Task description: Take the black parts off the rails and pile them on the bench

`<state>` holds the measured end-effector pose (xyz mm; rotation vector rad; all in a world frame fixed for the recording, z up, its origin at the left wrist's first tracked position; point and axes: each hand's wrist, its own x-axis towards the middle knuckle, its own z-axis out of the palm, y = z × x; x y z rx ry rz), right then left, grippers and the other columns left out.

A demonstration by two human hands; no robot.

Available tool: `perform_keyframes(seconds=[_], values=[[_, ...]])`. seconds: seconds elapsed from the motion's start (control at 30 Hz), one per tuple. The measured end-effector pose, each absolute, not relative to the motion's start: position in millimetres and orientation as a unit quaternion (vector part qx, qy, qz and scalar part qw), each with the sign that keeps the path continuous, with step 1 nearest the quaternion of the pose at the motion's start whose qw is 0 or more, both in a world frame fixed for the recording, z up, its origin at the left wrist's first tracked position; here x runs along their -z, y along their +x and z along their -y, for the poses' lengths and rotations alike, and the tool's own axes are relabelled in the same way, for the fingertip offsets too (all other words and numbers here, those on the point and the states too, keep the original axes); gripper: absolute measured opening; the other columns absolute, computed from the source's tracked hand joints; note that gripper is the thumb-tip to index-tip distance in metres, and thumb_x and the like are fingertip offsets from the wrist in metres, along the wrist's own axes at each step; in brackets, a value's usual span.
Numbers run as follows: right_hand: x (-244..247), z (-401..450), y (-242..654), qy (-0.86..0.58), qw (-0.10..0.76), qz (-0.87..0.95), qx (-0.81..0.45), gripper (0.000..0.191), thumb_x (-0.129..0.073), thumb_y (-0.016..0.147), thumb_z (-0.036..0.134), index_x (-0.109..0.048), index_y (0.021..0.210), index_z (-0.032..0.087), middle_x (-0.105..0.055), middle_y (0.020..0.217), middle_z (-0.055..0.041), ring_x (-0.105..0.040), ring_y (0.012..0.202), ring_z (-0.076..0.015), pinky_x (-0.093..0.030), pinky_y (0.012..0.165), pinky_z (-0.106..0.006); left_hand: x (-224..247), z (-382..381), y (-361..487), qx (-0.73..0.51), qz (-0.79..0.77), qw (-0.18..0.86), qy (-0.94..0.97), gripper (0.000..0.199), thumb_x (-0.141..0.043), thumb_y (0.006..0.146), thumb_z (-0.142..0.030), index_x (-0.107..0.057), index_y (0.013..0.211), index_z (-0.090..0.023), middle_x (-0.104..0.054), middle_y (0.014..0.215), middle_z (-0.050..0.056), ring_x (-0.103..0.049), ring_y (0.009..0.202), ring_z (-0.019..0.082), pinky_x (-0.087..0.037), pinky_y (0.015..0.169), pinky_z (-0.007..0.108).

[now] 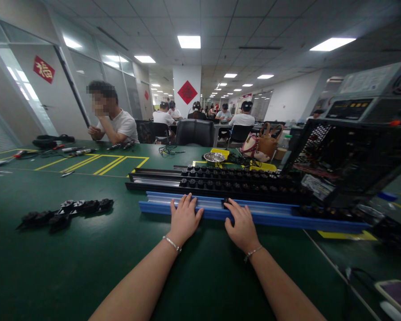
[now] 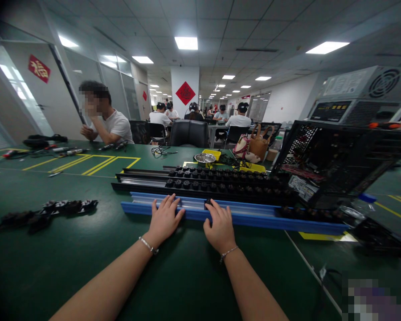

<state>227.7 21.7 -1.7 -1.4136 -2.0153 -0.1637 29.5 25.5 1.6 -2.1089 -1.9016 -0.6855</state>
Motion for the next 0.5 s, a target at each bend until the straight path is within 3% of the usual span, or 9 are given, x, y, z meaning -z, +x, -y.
perform_keyframes(seconds=[0.27,0.5], values=[[3.5,-21.4,224.7,-0.526,0.307,0.790,0.066,0.046,-0.043,0.078,0.017,-0.052,0.123,0.016,-0.049,0.136,-0.0112,-0.047,0.121,-0.0241,-0.025,0.108,-0.050,-1.2,-25.6,29.4,0.231,0.646,0.115,-0.718,0.049,-0.028,0.091,-0.050,-0.053,0.126,-0.024,-0.046,0.140,0.007,-0.037,0.131,0.027,-0.019,0.109,0.057],[5.1,-23.7,225.2,-0.570,0.344,0.739,0.107,0.045,-0.043,0.078,0.018,-0.051,0.123,0.014,-0.055,0.128,-0.0117,-0.047,0.119,-0.0235,-0.026,0.108,-0.048,-1.4,-25.3,29.2,0.230,0.647,0.118,-0.718,0.050,-0.027,0.092,-0.050,-0.052,0.126,-0.023,-0.046,0.140,0.007,-0.037,0.131,0.025,-0.018,0.109,0.057]])
